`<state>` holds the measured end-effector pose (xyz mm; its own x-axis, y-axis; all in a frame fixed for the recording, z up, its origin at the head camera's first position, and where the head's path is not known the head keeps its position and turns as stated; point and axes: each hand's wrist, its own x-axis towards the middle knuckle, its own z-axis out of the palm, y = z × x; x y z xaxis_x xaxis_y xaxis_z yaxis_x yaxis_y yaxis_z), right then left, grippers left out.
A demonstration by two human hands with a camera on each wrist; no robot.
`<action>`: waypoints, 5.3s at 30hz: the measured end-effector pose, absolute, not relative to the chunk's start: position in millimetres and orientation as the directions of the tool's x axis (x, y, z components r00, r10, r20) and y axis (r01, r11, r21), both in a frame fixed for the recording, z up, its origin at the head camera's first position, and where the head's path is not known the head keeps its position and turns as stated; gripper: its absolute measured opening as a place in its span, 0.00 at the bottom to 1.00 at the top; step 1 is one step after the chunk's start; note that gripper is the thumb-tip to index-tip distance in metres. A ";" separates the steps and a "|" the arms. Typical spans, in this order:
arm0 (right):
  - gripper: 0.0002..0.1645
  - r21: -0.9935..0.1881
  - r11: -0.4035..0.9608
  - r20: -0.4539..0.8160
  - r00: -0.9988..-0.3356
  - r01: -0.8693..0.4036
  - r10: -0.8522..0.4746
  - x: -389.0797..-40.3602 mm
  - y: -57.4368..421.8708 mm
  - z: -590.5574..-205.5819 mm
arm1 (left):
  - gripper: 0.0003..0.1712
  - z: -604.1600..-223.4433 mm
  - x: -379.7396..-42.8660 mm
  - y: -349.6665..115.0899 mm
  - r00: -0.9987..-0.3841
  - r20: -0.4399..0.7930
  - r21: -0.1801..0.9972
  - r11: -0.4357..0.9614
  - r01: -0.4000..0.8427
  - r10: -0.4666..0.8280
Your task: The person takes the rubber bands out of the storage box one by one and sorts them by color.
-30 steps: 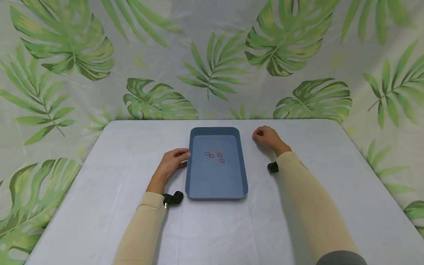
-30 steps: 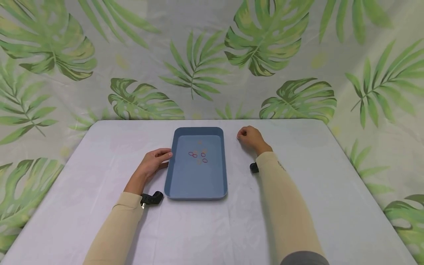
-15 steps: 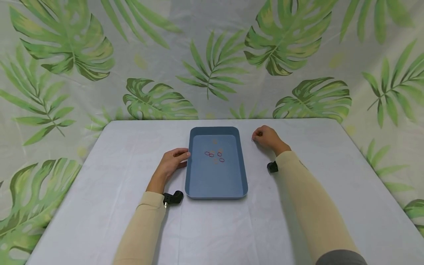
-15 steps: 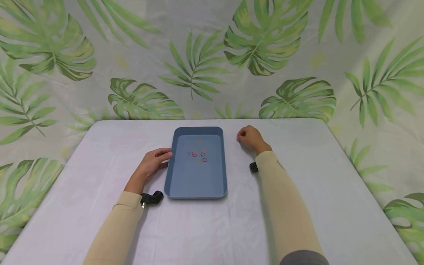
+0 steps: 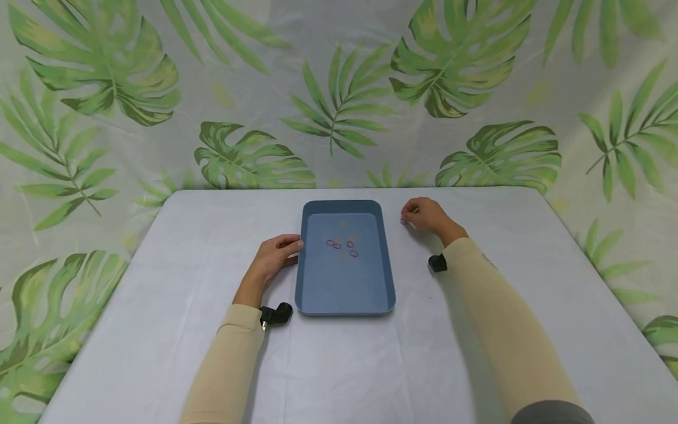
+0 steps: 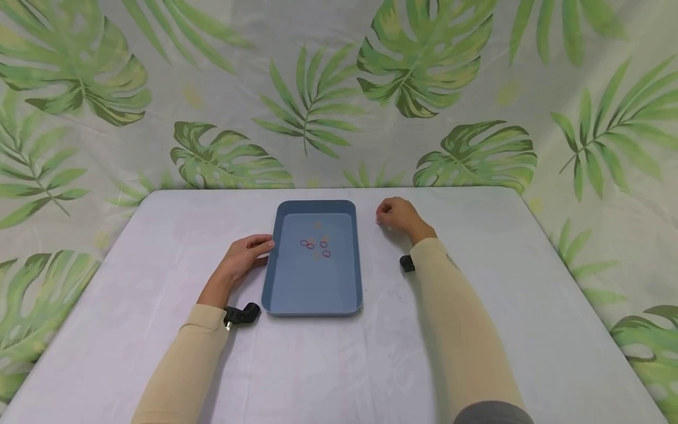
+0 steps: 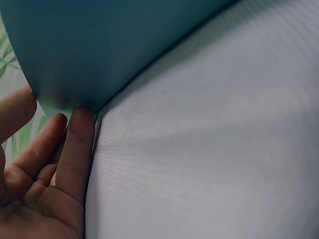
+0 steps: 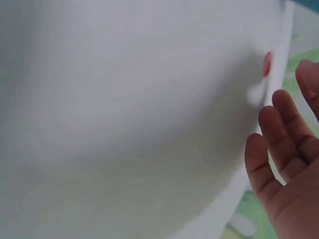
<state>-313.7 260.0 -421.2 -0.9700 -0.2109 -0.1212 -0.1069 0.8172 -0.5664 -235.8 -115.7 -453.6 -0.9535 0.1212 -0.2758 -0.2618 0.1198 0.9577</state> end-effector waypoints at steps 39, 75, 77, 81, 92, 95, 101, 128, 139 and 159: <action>0.06 -0.330 0.722 -0.048 -0.753 -0.608 -0.656 -265.9 152.5 -402.1 | 0.25 -453.7 -234.8 -116.0 -0.956 -0.268 0.962 0.084 -0.260 0.121; 0.04 -0.390 0.736 -0.023 -0.793 -0.554 -0.609 -260.8 156.0 -415.7 | 0.25 -455.2 -236.4 -115.9 -0.954 -0.278 0.958 0.108 -0.266 0.114; 0.03 -0.406 0.731 -0.019 -0.795 -0.548 -0.607 -261.0 156.5 -414.4 | 0.25 -454.6 -235.8 -115.7 -0.953 -0.280 0.957 0.109 -0.268 0.115; 0.03 -0.422 0.722 0.000 -0.796 -0.548 -0.605 -261.3 157.7 -410.4 | 0.25 -452.8 -234.4 -115.0 -0.954 -0.278 0.958 0.103 -0.267 0.114; 0.03 -0.492 0.695 0.062 -0.817 -0.524 -0.573 -261.4 168.7 -392.2 | 0.26 -454.2 -235.5 -115.4 -0.952 -0.283 0.957 0.100 -0.272 0.117; 0.03 -0.498 0.699 0.072 -0.828 -0.513 -0.556 -263.0 173.0 -389.3 | 0.26 -452.9 -235.0 -114.9 -0.951 -0.285 0.957 0.101 -0.273 0.120; 0.02 -0.518 0.679 0.125 -0.831 -0.520 -0.541 -265.9 180.9 -386.3 | 0.26 -451.9 -234.6 -115.0 -0.951 -0.283 0.957 0.102 -0.272 0.124; 0.10 -0.568 0.715 0.150 -0.905 -0.408 -0.397 -276.2 241.6 -393.7 | 0.27 -455.4 -235.4 -117.4 -0.951 -0.280 0.958 0.106 -0.268 0.130; 0.11 -0.584 0.758 0.086 -0.950 -0.291 -0.299 -285.4 275.0 -408.2 | 0.26 -454.3 -235.0 -117.4 -0.951 -0.278 0.958 0.110 -0.264 0.133; 0.13 -0.563 0.810 0.020 -0.983 -0.162 -0.183 -299.4 293.8 -421.7 | 0.25 -453.5 -237.0 -117.8 -0.950 -0.282 0.957 0.105 -0.269 0.136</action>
